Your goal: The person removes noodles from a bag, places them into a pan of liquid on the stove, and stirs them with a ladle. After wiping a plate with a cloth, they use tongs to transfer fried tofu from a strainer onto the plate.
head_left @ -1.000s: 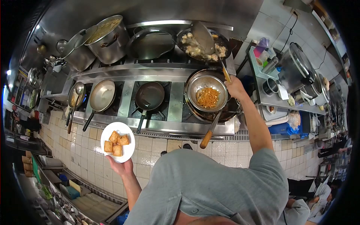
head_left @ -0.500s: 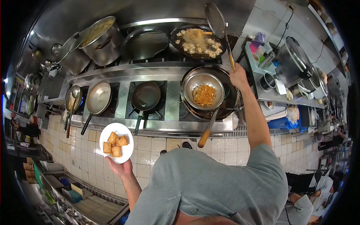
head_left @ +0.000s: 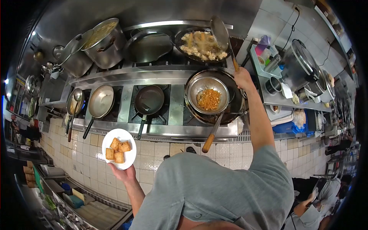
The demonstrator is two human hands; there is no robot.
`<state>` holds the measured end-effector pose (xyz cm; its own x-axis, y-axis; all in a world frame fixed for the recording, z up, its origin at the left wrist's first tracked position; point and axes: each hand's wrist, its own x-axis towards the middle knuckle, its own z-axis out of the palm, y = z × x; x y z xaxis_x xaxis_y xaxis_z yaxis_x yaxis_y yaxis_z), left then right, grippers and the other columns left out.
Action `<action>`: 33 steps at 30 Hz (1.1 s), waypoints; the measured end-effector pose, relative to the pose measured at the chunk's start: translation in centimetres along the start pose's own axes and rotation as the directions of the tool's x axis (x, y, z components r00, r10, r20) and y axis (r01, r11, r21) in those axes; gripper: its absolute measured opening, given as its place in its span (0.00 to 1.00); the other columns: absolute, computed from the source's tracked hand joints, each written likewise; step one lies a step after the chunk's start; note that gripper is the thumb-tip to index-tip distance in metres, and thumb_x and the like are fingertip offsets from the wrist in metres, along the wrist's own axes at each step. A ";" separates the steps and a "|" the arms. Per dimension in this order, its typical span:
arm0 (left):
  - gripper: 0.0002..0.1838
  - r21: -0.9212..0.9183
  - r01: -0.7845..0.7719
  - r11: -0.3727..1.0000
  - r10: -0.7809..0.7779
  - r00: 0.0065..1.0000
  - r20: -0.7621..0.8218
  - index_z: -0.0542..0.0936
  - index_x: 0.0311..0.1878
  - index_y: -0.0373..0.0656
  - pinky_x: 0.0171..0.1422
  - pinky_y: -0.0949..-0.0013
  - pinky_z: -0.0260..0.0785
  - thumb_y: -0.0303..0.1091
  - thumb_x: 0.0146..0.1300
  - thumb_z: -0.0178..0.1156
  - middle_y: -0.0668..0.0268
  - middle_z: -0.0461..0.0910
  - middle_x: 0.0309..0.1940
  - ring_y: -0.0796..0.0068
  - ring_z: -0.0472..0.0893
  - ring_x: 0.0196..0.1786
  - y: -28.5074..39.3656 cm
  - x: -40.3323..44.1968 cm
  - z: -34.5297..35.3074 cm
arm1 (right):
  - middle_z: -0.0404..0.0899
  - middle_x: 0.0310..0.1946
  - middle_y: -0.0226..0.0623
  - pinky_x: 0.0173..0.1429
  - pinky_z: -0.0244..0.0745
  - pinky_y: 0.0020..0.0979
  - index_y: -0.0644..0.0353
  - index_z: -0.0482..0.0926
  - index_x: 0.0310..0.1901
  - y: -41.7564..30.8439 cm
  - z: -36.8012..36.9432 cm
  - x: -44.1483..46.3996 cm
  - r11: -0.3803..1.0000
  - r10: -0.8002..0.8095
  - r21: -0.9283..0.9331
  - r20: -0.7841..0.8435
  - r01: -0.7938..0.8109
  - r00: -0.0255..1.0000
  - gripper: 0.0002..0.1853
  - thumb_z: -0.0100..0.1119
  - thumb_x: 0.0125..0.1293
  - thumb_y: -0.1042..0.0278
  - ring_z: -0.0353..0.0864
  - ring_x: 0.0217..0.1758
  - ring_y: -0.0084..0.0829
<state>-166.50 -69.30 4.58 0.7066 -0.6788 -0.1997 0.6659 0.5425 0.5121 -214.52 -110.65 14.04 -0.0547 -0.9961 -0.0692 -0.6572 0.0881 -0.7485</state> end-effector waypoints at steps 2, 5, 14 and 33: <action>0.39 -0.004 -0.001 1.000 0.001 1.000 0.013 0.56 0.82 0.48 0.83 0.39 0.57 0.59 0.77 0.48 0.57 0.58 0.80 0.50 0.61 0.80 0.1 -0.1 0.1 | 0.84 0.33 0.60 0.39 0.81 0.47 0.73 0.79 0.47 -0.5 -0.8 -0.7 0.997 0.003 -0.070 -0.085 -0.009 0.996 0.15 0.55 0.68 0.67 0.88 0.32 0.52; 0.38 -0.008 0.000 1.000 0.001 1.000 0.006 0.55 0.82 0.48 0.83 0.39 0.56 0.59 0.77 0.47 0.56 0.58 0.80 0.50 0.60 0.81 0.2 -0.2 0.2 | 0.83 0.40 0.65 0.54 0.79 0.51 0.72 0.78 0.47 2.3 -0.9 0.9 0.933 -0.281 -0.298 -0.246 0.203 0.928 0.15 0.55 0.68 0.66 0.85 0.47 0.61; 0.38 -0.002 0.015 1.000 -0.015 1.000 -0.005 0.56 0.82 0.47 0.82 0.39 0.57 0.58 0.77 0.48 0.57 0.58 0.80 0.50 0.61 0.80 -0.1 -0.2 1.0 | 0.82 0.45 0.67 0.60 0.75 0.52 0.71 0.78 0.48 1.8 -1.3 1.1 0.949 -0.253 -0.252 -0.260 0.187 0.932 0.16 0.57 0.68 0.63 0.81 0.55 0.65; 0.41 0.028 0.129 0.991 -0.129 0.992 0.012 0.55 0.82 0.46 0.84 0.41 0.53 0.60 0.76 0.49 0.57 0.57 0.81 0.50 0.59 0.81 -1.2 -1.5 0.3 | 0.73 0.24 0.28 0.19 0.68 0.31 0.60 0.74 0.39 4.5 1.7 -3.4 0.864 0.054 0.500 0.025 -0.059 0.998 0.10 0.57 0.75 0.63 0.71 0.17 0.23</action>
<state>-168.46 -69.04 4.51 0.6120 -0.7489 -0.2542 0.7444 0.4369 0.5051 -216.00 -106.87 9.77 -0.0710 -0.9895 -0.1259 -0.1891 0.1372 -0.9723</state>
